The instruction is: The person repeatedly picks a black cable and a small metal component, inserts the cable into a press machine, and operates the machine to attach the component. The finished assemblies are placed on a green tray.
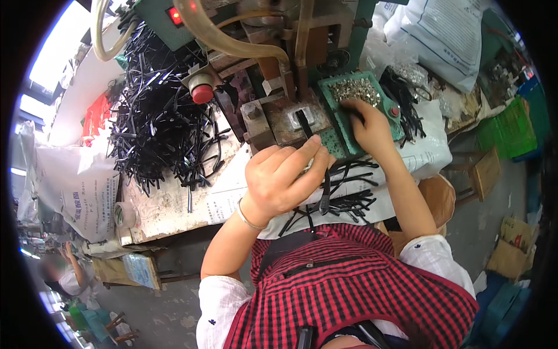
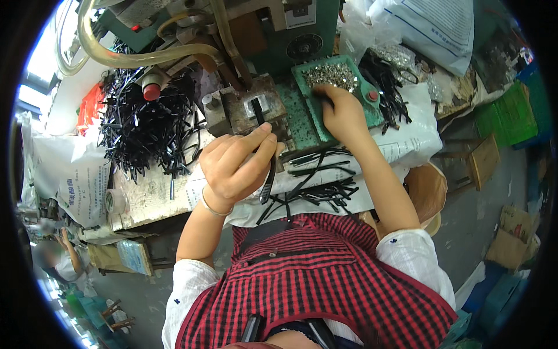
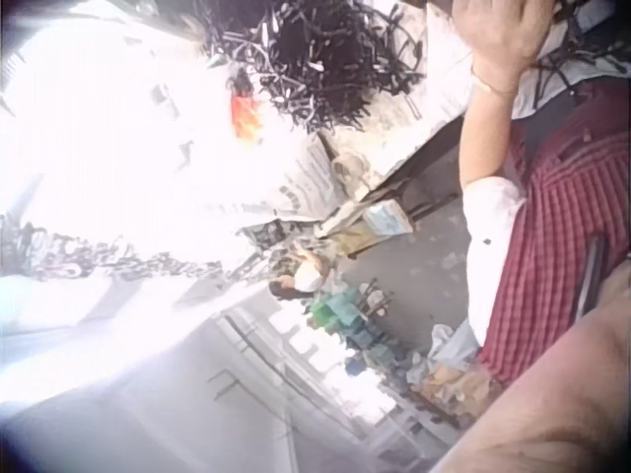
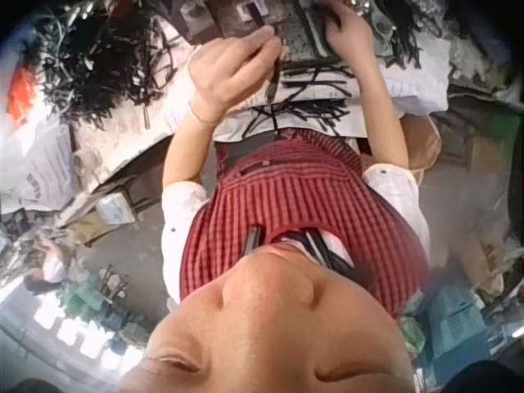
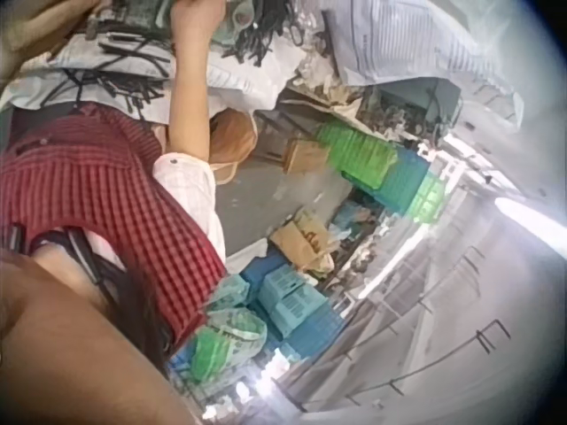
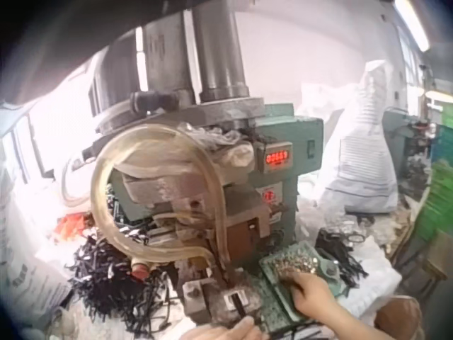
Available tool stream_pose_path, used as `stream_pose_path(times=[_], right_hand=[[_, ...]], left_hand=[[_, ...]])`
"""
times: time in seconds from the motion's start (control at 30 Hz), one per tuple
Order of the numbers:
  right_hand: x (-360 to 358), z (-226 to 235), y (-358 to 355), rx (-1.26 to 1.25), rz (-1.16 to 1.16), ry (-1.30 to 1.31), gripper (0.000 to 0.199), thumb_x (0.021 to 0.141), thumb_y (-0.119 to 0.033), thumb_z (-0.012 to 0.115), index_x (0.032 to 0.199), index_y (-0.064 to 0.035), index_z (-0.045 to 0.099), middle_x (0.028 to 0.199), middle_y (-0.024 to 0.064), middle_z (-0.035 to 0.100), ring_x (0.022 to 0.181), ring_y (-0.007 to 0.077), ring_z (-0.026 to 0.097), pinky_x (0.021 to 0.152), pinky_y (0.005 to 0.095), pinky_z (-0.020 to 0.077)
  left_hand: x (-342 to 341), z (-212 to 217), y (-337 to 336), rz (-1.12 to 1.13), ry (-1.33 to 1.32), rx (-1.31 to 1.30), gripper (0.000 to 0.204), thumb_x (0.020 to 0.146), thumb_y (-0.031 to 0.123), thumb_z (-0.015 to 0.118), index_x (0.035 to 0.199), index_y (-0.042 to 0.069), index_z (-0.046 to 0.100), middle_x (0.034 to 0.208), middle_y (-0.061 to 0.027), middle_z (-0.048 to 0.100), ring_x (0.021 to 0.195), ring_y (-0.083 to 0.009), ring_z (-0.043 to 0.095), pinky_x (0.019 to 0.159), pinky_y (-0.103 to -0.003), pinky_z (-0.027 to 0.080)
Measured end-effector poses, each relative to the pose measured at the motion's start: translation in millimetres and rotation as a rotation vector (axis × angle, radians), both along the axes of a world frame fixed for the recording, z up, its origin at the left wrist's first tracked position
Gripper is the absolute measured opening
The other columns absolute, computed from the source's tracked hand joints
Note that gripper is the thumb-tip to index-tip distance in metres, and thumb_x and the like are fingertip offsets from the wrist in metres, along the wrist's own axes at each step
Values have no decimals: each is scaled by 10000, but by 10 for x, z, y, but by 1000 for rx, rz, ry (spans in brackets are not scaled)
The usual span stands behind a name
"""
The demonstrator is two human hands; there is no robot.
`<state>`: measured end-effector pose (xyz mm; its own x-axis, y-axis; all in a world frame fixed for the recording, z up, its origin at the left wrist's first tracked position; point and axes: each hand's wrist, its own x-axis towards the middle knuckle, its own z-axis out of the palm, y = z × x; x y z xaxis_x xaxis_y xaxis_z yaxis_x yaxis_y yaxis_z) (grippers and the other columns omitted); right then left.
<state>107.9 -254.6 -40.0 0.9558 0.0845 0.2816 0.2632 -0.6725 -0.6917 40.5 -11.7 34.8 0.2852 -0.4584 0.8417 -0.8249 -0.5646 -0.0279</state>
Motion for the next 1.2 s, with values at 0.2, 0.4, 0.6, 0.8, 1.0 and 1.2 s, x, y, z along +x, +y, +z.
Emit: stream_pose_path(times=[0.2, 0.4, 0.6, 0.8, 1.0, 1.2], right_hand=[[-99, 23, -344, 138, -199, -262, 211, 879, -25, 614, 1058, -21, 726, 1068, 169, 727, 1030, 356, 689, 921, 413, 528], [-370, -125, -337, -77, -129, -76, 120, 840, -44, 725, 955, -18, 699, 953, 110, 686, 915, 272, 666, 872, 366, 522], [-286, -143, -146, -341, -223, -137, 134, 817, -168, 785, 865, -69, 709, 899, 115, 653, 929, 354, 637, 824, 455, 504], [-373, -279, -145, -124, -287, -204, 72, 859, -113, 735, 879, -47, 716, 862, 77, 706, 797, 257, 692, 744, 366, 534], [-186, -321, -336, 483, -236, 19, 142, 938, -90, 730, 1064, -26, 734, 916, 35, 744, 834, 77, 676, 755, 240, 516], [-42, -90, 101, 252, -164, -64, 173, 936, -71, 705, 1102, -34, 736, 898, 55, 743, 838, 121, 683, 801, 278, 520]], left_hand=[[95, -146, -5, 0, -87, -43, 227, 773, 146, 859, 950, 84, 731, 995, -54, 733, 549, -97, 564, 503, -251, 437], [57, -104, -28, -35, 3, -75, 267, 747, 60, 879, 972, 66, 737, 976, -94, 764, 592, -153, 632, 487, -284, 471], [-145, -154, -8, 7, 181, -166, 322, 739, 29, 847, 1044, 35, 748, 1093, -145, 767, 668, -193, 690, 549, -299, 523], [-741, -378, 457, 187, 200, -254, 339, 809, 59, 797, 1145, 56, 748, 1187, -136, 752, 741, -182, 710, 608, -280, 539], [-448, 418, 1215, 673, 18, -450, 211, 840, -128, 713, 992, 7, 769, 942, -99, 737, 777, -179, 667, 628, -261, 504], [530, -1102, 1838, 1126, 507, 198, 155, 758, 173, 819, 779, 77, 699, 925, -91, 610, 939, -299, 624, 768, -407, 540]])
